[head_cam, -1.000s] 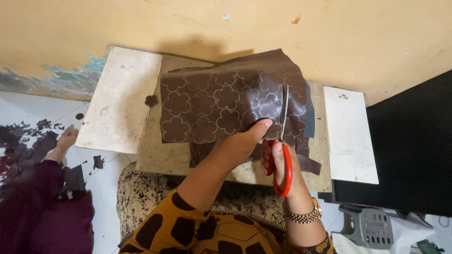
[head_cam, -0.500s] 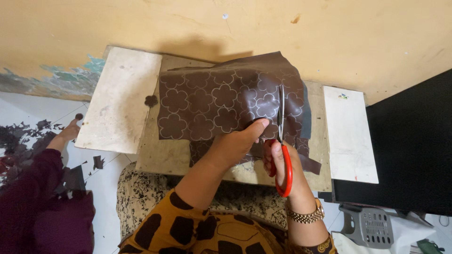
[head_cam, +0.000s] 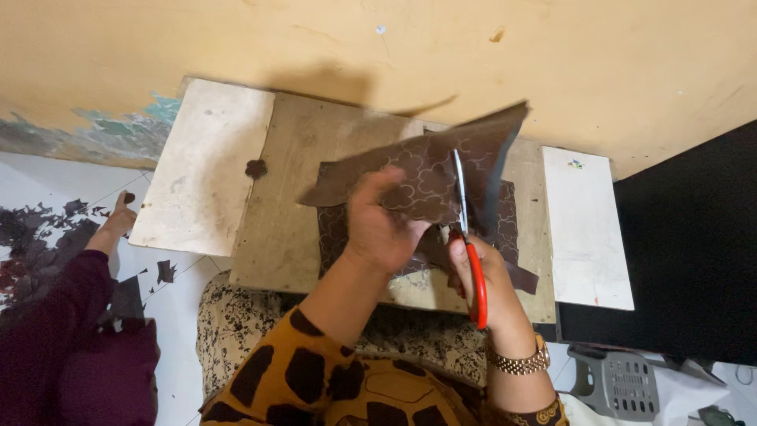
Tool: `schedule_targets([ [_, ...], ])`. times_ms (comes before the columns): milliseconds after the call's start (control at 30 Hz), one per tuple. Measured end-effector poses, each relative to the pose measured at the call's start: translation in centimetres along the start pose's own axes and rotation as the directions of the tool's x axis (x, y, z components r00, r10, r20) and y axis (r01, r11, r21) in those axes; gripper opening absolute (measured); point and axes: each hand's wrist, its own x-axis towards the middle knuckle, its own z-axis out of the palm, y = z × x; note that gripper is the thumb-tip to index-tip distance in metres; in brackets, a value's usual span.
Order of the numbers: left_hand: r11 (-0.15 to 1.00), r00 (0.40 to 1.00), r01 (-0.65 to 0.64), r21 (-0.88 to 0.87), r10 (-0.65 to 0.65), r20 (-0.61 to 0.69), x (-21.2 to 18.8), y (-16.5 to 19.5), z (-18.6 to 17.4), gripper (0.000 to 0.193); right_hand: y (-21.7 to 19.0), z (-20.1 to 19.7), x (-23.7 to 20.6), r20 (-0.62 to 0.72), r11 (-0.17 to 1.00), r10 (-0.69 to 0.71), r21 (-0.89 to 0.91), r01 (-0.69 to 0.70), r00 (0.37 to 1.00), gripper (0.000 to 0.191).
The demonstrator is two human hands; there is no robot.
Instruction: The person uses red-handled scissors to cut a brown patterned fabric into strips on a low wooden table. The person holds the fabric with the left hand and cuts with the right hand, periodically lifting and repositioning the fabric to continue cutting.
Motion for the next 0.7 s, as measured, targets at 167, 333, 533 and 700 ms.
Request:
schedule_targets([
  [167, 0.907, 0.999, 0.017, -0.42, -0.001, 0.037, 0.3, 1.6, -1.4, 0.104, 0.7, -0.5, 0.0, 0.056, 0.993, -0.091, -0.07, 0.095, 0.994, 0.06],
  [333, 0.918, 0.94, -0.304, -0.256, 0.333, 0.08, -0.5, 5.9, -2.2, 0.092, 1.5, -2.7, 0.1, 0.188, 0.979, -0.167, -0.082, 0.185, 0.968, 0.061],
  [533, 0.914, 0.916, -0.4, 0.069, 0.402, -0.012, -1.2, 11.9, -6.6, 0.068, 1.9, -5.5, -1.3, 0.297, 0.995, -0.03, -0.078, 0.056, 0.954, 0.058],
  [700, 0.928, 0.963, 0.079, 0.364, 0.024, -0.269, -0.1, 10.5, -12.9, 0.05, 4.8, -4.5, -0.5, 0.274, 0.97, 0.225, -0.154, -0.188, 0.935, 0.059],
])
